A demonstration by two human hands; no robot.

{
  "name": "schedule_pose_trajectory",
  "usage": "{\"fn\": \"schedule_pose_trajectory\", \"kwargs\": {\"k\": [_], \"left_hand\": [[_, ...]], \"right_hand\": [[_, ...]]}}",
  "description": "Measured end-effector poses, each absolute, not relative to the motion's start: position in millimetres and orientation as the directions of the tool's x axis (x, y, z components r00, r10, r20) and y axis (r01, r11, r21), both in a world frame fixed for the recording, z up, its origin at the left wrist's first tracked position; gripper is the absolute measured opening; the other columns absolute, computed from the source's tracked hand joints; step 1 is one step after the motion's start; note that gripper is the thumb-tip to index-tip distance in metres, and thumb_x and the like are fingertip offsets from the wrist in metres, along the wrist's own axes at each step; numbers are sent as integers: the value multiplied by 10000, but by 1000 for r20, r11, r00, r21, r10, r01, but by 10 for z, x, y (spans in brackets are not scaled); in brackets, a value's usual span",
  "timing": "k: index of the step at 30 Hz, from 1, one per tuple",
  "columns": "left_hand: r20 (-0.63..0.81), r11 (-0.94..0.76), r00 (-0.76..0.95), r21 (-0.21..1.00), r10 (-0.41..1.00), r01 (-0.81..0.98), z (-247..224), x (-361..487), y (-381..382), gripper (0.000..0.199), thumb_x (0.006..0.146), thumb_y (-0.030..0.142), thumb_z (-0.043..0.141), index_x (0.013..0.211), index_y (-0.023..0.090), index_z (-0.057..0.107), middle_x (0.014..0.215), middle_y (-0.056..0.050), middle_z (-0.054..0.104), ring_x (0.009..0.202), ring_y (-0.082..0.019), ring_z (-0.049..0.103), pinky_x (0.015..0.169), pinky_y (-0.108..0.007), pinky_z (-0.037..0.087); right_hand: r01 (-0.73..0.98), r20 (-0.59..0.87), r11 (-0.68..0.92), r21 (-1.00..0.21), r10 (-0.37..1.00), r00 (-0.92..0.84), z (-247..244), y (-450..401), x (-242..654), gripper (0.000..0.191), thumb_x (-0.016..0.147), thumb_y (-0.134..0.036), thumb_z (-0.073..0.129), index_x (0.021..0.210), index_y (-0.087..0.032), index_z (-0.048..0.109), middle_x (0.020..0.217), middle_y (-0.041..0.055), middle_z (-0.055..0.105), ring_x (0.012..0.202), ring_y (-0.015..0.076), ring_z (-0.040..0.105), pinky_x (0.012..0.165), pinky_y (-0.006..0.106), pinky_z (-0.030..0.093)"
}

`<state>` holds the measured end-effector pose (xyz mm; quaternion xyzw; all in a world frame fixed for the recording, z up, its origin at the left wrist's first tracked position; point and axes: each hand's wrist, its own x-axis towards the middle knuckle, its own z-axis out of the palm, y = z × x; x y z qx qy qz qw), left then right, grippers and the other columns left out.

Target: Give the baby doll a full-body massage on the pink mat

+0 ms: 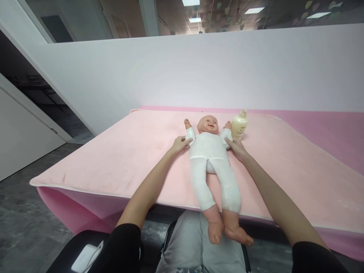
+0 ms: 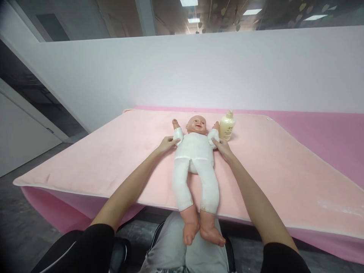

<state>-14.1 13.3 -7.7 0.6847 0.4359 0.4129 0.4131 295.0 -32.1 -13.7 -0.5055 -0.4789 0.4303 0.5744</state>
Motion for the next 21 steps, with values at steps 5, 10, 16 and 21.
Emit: {"fn": "schedule_pose_trajectory", "kwargs": {"k": [5,10,16,21], "left_hand": [[157,-200,339,975,928,96,-60,-180,113,388,521,390,818,764,102,723,735,-57,695,706,-171,618,674,-287,474],[75,-110,329,990,941,89,26,-203,47,392,516,201,730,900,129,756,886,-62,735,776,-205,641,660,-306,500],[140,-182,411,981,901,64,18,-281,111,138,473,82,633,576,144,701,937,-64,724,885,-195,658,877,-343,502],[118,-185,426,976,897,119,33,-323,80,137,524,106,555,556,150,681,955,-71,728,884,-187,666,890,-349,511]], "right_hand": [[-119,77,78,-990,997,7,-130,-340,3057,392,596,-441,834,860,-170,728,922,54,737,847,186,663,854,332,511],[-168,77,70,-983,996,-34,-29,-438,3035,307,549,-225,808,843,-186,728,931,38,730,891,202,655,880,338,511],[-89,-47,-49,-995,999,-24,41,-439,3045,240,506,-108,606,698,-191,722,935,15,723,877,194,642,852,282,519],[-66,-102,-103,-992,995,-22,100,-450,3052,290,529,-119,592,770,-187,739,986,17,727,949,191,650,908,249,501]]}}
